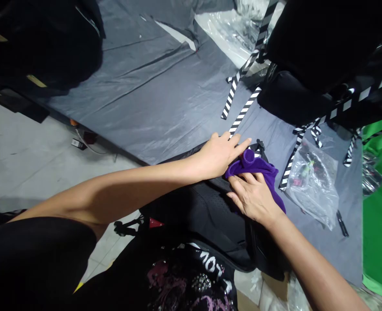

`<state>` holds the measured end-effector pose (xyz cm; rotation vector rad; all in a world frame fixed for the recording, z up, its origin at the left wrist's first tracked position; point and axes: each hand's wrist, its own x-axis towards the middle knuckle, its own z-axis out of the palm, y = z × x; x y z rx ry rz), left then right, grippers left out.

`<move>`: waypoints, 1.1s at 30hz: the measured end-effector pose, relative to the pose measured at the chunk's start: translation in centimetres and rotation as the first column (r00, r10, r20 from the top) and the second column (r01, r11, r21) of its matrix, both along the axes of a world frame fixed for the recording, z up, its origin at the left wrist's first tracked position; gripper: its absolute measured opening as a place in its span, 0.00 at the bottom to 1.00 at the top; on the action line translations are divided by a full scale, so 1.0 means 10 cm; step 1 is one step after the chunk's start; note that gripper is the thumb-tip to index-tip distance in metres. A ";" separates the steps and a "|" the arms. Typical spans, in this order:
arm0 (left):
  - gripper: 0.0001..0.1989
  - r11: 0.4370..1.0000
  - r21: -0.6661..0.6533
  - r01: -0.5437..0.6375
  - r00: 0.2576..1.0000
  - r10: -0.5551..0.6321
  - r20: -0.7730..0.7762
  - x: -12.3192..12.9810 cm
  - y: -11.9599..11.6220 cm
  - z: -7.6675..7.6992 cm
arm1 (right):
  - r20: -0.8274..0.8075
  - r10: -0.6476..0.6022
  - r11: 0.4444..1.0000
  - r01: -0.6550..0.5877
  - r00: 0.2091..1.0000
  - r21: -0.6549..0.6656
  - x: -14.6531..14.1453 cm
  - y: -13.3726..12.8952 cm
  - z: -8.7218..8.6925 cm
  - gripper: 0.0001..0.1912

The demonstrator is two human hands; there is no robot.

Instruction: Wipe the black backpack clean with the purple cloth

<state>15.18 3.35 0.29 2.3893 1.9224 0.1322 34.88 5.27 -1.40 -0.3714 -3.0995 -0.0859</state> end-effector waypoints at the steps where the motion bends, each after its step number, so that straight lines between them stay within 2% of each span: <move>1: 0.36 1.000 0.000 0.003 1.000 -0.003 -0.003 0.00 0.00 0.00 | 0.001 0.000 1.000 0.000 1.000 0.004 0.00 0.00 0.00 0.16; 9: 0.38 1.000 0.020 0.010 0.999 -0.010 -0.032 0.00 0.00 -0.05 | -0.009 -0.004 1.000 0.004 1.000 -0.020 0.00 0.01 0.01 0.15; 11: 0.39 0.999 0.026 0.025 0.999 -0.025 -0.023 -0.01 0.00 -0.05 | -0.088 -0.019 0.999 0.016 0.996 -0.034 0.10 0.01 -0.01 0.12; 13: 0.40 0.999 0.040 0.036 0.999 -0.036 -0.014 -0.02 0.00 -0.05 | -0.239 -0.073 0.997 0.065 0.968 -0.043 0.27 0.00 -0.03 0.11; 15: 0.40 0.999 0.035 0.041 0.999 -0.040 -0.016 -0.02 0.01 -0.05 | -0.424 -0.232 0.972 0.225 0.875 -0.067 0.45 -0.03 -0.03 0.12; 16: 0.41 0.999 0.028 0.038 0.999 -0.038 -0.019 -0.03 0.01 -0.05 | -0.503 -0.348 0.934 0.338 0.791 -0.114 0.52 -0.05 -0.03 0.12; 18: 0.42 0.999 0.012 0.033 0.999 -0.032 -0.027 -0.02 0.02 -0.06 | -0.572 -0.573 0.809 0.516 0.587 -0.281 0.59 -0.11 0.01 0.12; 19: 0.43 1.000 0.006 0.030 0.999 -0.029 -0.030 -0.02 0.03 -0.06 | -0.564 -0.652 0.748 0.553 0.507 -0.368 0.58 -0.14 0.04 0.12; 20: 0.43 1.000 0.002 0.027 0.999 -0.027 -0.033 -0.02 0.03 -0.06 | -0.541 -0.699 0.708 0.556 0.467 -0.434 0.53 -0.16 0.06 0.13; 21: 0.44 1.000 -0.003 0.026 0.999 -0.026 -0.035 -0.02 0.03 -0.06 | -0.515 -0.707 0.706 0.528 0.484 -0.472 0.47 -0.18 0.09 0.13; 22: 0.44 1.000 -0.007 0.025 0.999 -0.025 -0.037 -0.01 0.04 -0.06 | -0.489 -0.673 0.739 0.476 0.556 -0.476 0.39 -0.18 0.11 0.13; 23: 0.43 1.000 -0.011 0.024 0.999 -0.025 -0.040 -0.01 0.04 -0.05 | -0.455 -0.594 0.797 0.406 0.664 -0.447 0.29 -0.17 0.12 0.13; 25: 0.40 1.000 -0.010 0.019 0.999 -0.019 -0.049 -0.01 0.04 -0.05 | -0.334 -0.333 0.917 0.220 0.882 -0.333 0.11 -0.12 0.12 0.15; 26: 0.38 1.000 -0.010 0.014 0.998 -0.014 -0.055 -0.01 0.04 -0.05 | -0.258 -0.193 0.955 0.120 0.947 -0.272 0.03 -0.08 0.12 0.16; 27: 0.35 1.000 -0.008 0.008 0.998 -0.008 -0.061 -0.01 0.04 -0.05 | -0.186 -0.080 0.975 0.038 0.979 -0.219 -0.03 -0.04 0.11 0.17; 29: 0.32 1.000 -0.006 0.001 0.998 -0.001 -0.069 0.00 0.04 -0.04 | -0.078 0.047 0.988 -0.058 0.996 -0.144 -0.10 0.05 0.09 0.18; 33: 0.31 1.000 0.006 0.014 0.998 -0.013 -0.057 -0.01 0.04 -0.05 | 0.027 0.116 0.990 -0.113 0.993 -0.086 -0.09 0.12 0.08 0.17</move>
